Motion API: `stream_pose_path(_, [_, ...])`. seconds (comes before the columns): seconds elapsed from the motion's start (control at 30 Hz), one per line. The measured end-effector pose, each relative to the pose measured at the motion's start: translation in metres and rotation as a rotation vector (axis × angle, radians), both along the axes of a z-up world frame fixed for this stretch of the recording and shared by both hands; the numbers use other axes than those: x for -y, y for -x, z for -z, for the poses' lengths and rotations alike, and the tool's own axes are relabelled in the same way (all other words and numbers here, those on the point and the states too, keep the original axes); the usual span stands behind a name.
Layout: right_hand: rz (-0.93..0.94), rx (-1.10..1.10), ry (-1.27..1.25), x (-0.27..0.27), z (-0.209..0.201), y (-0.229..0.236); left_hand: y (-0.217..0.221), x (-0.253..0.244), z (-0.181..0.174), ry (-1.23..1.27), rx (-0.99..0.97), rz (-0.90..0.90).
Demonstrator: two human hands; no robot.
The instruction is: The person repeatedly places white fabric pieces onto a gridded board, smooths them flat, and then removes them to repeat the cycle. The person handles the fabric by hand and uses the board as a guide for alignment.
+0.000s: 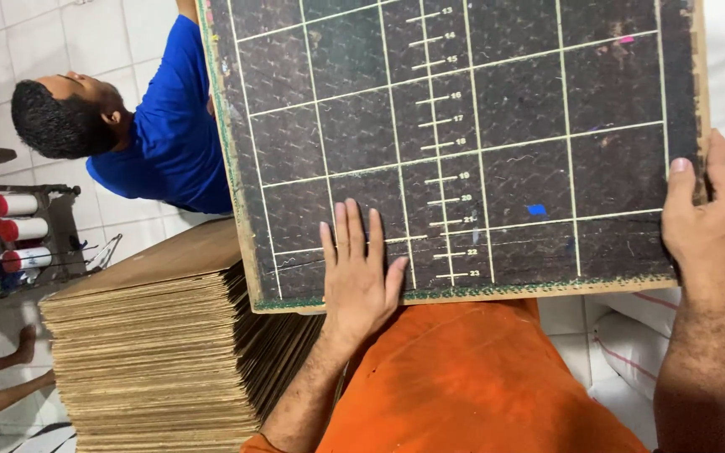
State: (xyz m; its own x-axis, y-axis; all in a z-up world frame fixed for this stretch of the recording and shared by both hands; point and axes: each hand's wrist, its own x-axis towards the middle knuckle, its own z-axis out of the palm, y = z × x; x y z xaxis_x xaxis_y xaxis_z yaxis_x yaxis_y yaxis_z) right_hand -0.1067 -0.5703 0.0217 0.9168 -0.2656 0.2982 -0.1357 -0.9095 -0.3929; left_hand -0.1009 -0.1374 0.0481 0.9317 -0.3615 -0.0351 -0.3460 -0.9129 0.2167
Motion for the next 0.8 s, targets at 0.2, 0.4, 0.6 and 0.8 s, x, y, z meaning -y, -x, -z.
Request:
stream_pose_path(0.2, [-0.024, 0.045, -0.012, -0.005, -0.008, -0.006, 0.011, 0.023, -0.017, 0.042, 0.036, 0.131])
stream_pose_path(0.4, [0.034, -0.127, -0.014, -0.012, -0.016, -0.01, 0.014, 0.035, -0.022, 0.103, 0.017, 0.087])
stream_pose_path(0.6, [0.078, -0.351, -0.163, -0.016, -0.033, -0.016, 0.01, 0.071, -0.01, 0.076, 0.051, 0.067])
stream_pose_path(0.8, [-0.071, -0.348, -0.961, 0.039, -0.029, 0.001, 0.012, 0.153, -0.013, 0.051, 0.051, 0.203])
